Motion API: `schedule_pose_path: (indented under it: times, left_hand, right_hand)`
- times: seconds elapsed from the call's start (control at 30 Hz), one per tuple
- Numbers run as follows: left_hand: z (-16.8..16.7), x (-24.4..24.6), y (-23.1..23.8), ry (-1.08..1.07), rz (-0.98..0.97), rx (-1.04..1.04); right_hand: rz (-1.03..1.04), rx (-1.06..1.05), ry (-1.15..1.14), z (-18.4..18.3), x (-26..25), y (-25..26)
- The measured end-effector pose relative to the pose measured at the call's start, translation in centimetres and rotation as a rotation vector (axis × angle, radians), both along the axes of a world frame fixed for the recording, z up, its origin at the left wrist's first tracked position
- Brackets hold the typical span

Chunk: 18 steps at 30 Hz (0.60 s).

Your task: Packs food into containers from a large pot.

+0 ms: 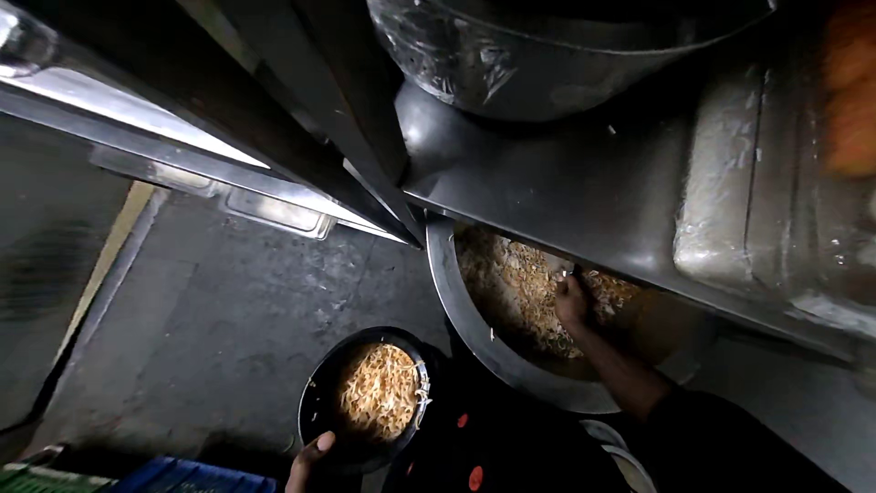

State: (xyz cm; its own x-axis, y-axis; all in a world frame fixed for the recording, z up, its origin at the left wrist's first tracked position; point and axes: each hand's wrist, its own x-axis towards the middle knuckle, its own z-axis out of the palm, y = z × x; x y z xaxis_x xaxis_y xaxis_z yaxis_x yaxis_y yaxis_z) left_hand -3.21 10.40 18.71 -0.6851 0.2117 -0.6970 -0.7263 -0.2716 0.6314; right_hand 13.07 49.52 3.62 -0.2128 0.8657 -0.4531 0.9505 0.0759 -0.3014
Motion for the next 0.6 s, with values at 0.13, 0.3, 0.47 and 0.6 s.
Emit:
schedule_pose_path:
  times: [0.13,0.3,0.47,0.6]
  left_hand:
    - [0.3,-0.1,0.2,0.022,-0.028,-0.013]
    - [0.4,0.1,0.5,-0.008,-0.003,-0.022]
    - [1.0,0.2,0.4,-0.008,-0.019,-0.031]
    - [1.3,0.1,0.2,0.048,-0.056,-0.034]
  right_hand:
    - [0.367,-0.141,-0.101,-0.6,-0.9,-5.2]
    - [0.51,-0.172,0.096,1.5,-3.1,-3.2]
    - [0.382,-0.146,-0.048,0.0,-9.0,0.1]
    - [0.62,-0.378,0.035,2.7,-7.6,-2.0]
